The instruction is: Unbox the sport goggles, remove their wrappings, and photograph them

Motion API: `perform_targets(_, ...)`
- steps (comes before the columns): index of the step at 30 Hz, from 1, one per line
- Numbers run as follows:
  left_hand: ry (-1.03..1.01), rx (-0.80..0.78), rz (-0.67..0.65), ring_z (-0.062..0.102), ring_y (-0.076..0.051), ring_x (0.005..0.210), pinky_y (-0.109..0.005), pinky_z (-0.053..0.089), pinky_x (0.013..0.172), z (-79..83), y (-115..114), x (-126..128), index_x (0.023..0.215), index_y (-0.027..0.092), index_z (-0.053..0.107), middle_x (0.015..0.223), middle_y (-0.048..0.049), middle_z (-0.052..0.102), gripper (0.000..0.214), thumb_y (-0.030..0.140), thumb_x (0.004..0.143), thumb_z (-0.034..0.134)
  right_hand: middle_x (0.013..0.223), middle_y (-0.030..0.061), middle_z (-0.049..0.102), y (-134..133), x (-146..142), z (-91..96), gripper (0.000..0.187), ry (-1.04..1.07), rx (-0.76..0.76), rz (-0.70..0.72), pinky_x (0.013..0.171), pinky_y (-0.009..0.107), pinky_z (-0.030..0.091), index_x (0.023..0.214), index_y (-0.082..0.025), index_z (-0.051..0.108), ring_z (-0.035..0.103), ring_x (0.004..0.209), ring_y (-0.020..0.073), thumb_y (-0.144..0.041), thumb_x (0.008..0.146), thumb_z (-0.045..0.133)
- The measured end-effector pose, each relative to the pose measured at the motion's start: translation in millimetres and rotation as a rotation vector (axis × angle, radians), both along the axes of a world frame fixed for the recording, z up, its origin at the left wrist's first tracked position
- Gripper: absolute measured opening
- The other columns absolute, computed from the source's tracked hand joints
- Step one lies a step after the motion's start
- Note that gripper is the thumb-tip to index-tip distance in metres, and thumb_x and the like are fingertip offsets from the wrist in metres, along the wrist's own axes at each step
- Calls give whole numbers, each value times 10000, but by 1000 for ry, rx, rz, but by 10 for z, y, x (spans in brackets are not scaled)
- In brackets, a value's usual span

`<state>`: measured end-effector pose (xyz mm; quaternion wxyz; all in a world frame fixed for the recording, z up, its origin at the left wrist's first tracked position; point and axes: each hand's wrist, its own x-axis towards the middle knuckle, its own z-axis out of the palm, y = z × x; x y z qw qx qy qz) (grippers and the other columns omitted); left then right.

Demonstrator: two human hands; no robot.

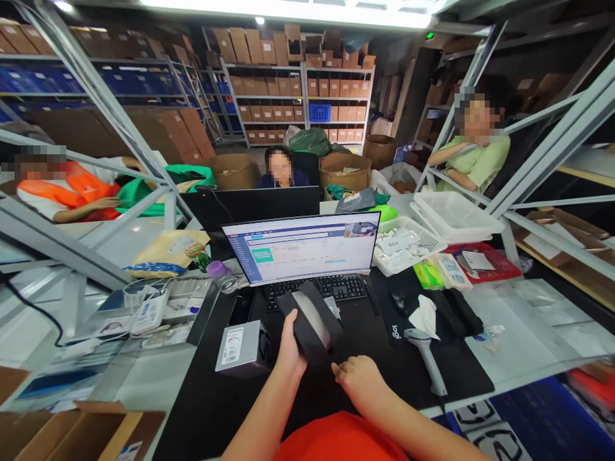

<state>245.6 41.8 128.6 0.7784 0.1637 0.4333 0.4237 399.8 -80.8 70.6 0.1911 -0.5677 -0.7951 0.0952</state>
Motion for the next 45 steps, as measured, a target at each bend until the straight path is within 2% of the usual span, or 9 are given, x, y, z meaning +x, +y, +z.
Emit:
perform_targets(4,-4,-51,44,723,-282,1024,-423,579,906,-124,-92,63,1095,187,665,1028,-110,768,399,500,865,580,1019,96,786,-74,222,252,340,557,-240,-74,674,338,585,1266,-243,687,744,799,229,-353,958,593)
perform_targets(7,-13,-50,42,714,-292,1045,-426,571,931,-249,-156,60,1059,181,669,1015,-107,767,342,426,822,645,1242,113,720,-28,224,433,384,1012,-333,-30,910,435,583,1292,-247,672,700,1102,254,-417,1028,449)
perform_targets(11,-44,17,-14,690,-331,1086,-466,543,979,-391,-309,-24,1077,163,669,978,-95,766,486,263,614,776,1458,116,562,223,96,400,388,854,-189,-73,1163,526,360,1355,-255,613,499,1365,274,-350,998,496)
perform_targets(14,-72,65,-75,649,-353,1162,-491,492,1047,-492,-470,-157,1209,178,644,1030,-93,765,742,118,483,785,1350,157,580,398,31,287,491,749,-114,-264,1098,498,420,1369,-194,556,538,1272,295,-337,902,611)
perform_targets(18,-122,123,-237,588,-369,1252,-535,424,1104,-651,-658,-305,1307,230,610,1180,-112,731,810,128,517,756,1275,126,565,480,-65,258,768,524,-155,-345,1040,465,436,1353,-196,531,516,1192,319,-265,644,819)
perform_targets(26,-79,54,-113,653,-356,1137,-479,496,1016,-799,-719,-243,1158,183,673,1013,-105,763,676,114,487,726,1081,115,664,397,-231,212,500,366,-288,-358,908,456,438,1099,-188,630,540,1047,339,-116,609,703)
perform_targets(29,-61,36,-86,696,-323,1025,-456,524,968,-819,-671,-264,1004,172,699,853,-60,758,533,108,475,708,1003,78,658,289,-183,96,395,646,-165,-358,871,415,469,980,-201,634,574,968,292,-113,598,682)
perform_targets(36,27,1,-151,721,-288,843,-437,570,838,-876,-597,-392,759,147,662,769,-62,738,270,220,504,705,860,17,747,85,231,-147,350,1939,-114,-720,809,372,571,943,-212,667,712,824,234,-263,625,805)
perform_targets(45,358,112,-516,693,-272,1034,-393,542,875,-923,-330,-438,1146,212,621,1069,-64,746,511,500,723,641,790,-29,761,-187,847,-332,343,2003,20,-989,793,334,598,930,-231,702,733,784,204,-171,600,771)
